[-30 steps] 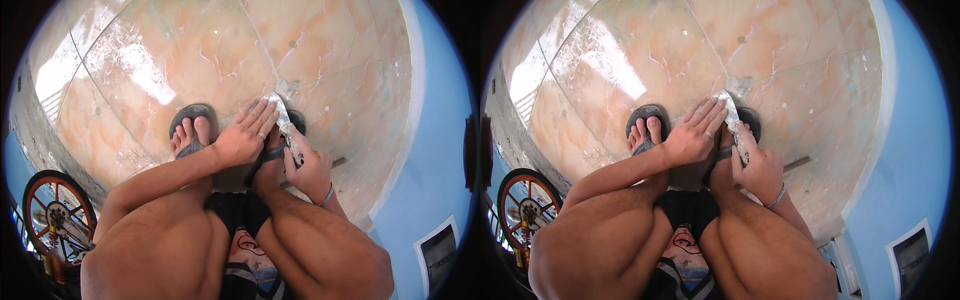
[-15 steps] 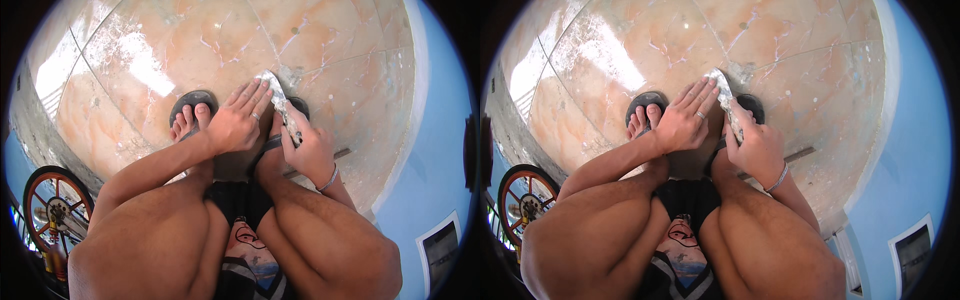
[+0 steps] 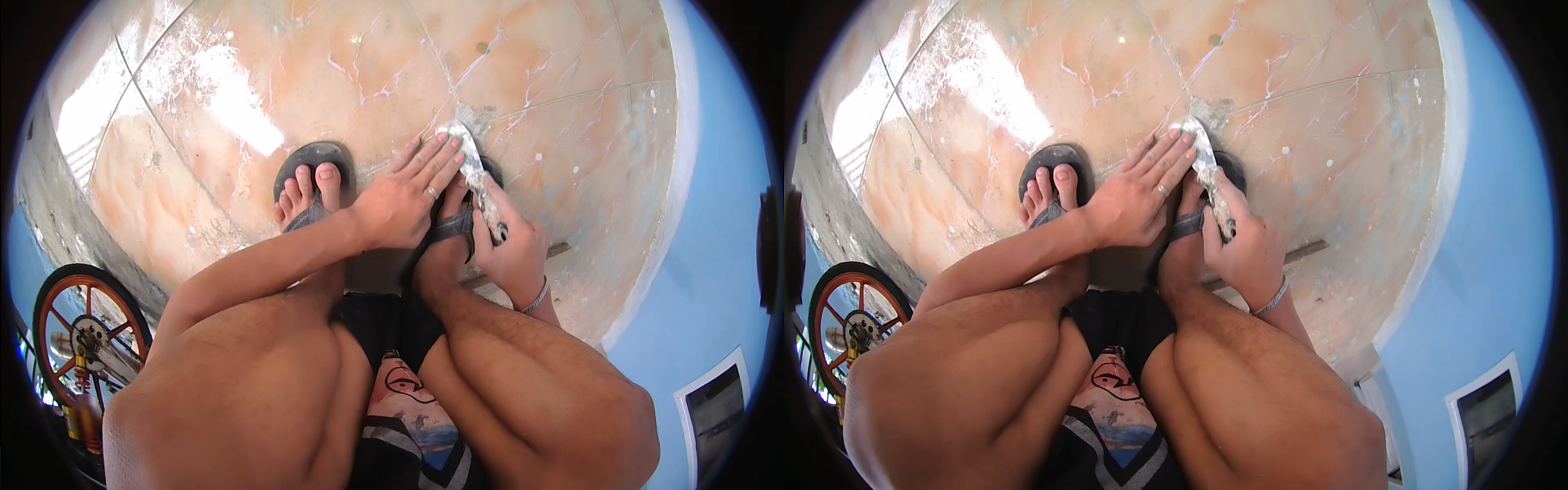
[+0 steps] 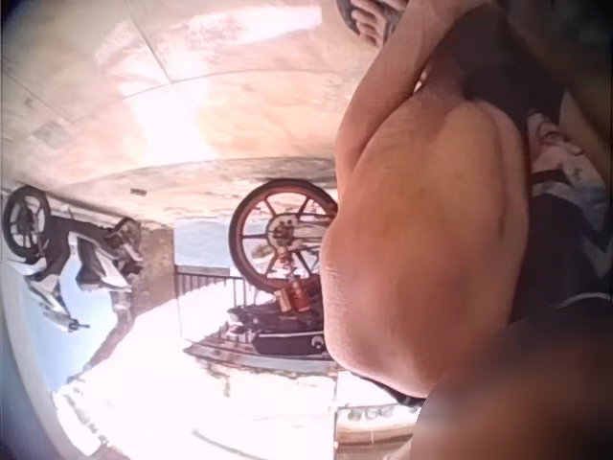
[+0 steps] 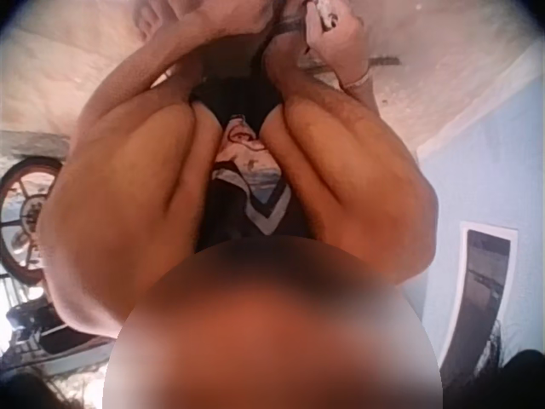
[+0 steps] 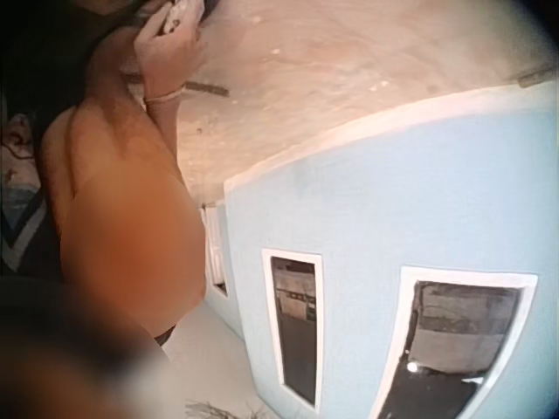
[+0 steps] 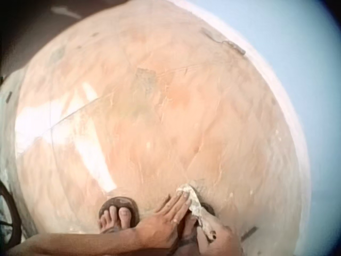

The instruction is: The person uses a putty knife to apply and smooth grout into the gaps between floor tiles. They repeatedly press the material into the joints and wipe excess from the tile surface.

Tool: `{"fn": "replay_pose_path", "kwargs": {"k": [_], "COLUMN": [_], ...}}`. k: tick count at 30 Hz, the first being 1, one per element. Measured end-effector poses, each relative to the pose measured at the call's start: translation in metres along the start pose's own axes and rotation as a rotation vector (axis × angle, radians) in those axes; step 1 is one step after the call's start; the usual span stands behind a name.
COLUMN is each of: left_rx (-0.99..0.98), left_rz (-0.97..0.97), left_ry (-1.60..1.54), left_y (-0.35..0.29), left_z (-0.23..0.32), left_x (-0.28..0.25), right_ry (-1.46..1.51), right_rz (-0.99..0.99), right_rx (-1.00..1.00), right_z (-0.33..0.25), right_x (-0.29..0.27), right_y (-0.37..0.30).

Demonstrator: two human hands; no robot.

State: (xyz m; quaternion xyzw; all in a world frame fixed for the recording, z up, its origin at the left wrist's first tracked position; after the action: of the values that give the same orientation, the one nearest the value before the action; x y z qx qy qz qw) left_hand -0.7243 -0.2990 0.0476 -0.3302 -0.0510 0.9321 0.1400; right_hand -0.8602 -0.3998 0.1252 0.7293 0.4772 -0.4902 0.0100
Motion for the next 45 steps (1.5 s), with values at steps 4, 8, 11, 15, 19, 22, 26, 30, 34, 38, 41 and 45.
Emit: {"fn": "replay_pose_path", "kwargs": {"k": [4, 8, 11, 15, 19, 22, 26, 30, 34, 38, 41, 45], "left_rx": [-0.076, -0.091, -0.076, -0.143, -0.119, -0.135, -0.182, -0.156, -0.148, -0.183, -0.172, -0.131], "left_rz": [0.205, -0.126, 0.088, 0.188, 0.066, 0.084, 0.247, 0.065, 0.226, 0.424, 0.219, 0.289], "left_ry": [0.054, 0.07, 0.078, 0.143, 0.101, 0.114, 0.12, 0.058, 0.017, 0.113, 0.042, -0.008], "left_y": [-0.003, -0.011, -0.009, -0.007, -0.015, -0.017, -0.013, -0.018, -0.027, -0.019, -0.02, -0.03], "left_z": [-0.002, 0.007, -0.002, -0.016, -0.011, -0.015, -0.032, -0.022, -0.026, -0.059, -0.05, -0.021], "left_x": [-0.02, -0.014, -0.039, -0.049, -0.04, -0.047, -0.068, -0.054, -0.064, -0.085, -0.062, -0.041], "right_ry": [0.047, 0.022, 0.046, -0.006, -0.036, -0.053, -0.085, -0.015, -0.027, -0.098, -0.085, -0.161], "right_rz": [0.07, 0.047, 0.016, 0.076, -0.003, -0.011, 0.048, -0.057, -0.003, 0.055, 0.03, -0.112], "right_rx": [-0.061, -0.14, -0.081, -0.123, -0.063, -0.042, -0.088, -0.041, -0.081, -0.145, -0.127, 0.05], "right_z": [-0.008, -0.03, -0.032, -0.033, -0.038, -0.051, -0.062, -0.06, -0.065, -0.069, -0.068, -0.055], "right_x": [-0.002, -0.012, -0.008, -0.002, 0.001, -0.003, -0.01, -0.012, -0.011, -0.003, -0.005, -0.002], "right_y": [0.008, 0.009, 0.029, 0.042, 0.032, 0.041, 0.067, 0.056, 0.062, 0.092, 0.074, 0.042]}}
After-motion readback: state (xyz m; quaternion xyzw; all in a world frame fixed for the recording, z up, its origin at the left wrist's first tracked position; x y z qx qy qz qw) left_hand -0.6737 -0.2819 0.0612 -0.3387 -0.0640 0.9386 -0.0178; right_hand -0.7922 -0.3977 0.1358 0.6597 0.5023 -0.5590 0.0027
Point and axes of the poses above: each hand's wrist, its own y-axis towards the middle knuckle, its own x-axis out of the palm, z = x × y, the point moved 6 cm from there along y, towards the middle knuckle, and after that the axes turned 9 degrees about -z, right-handed, at the moved point
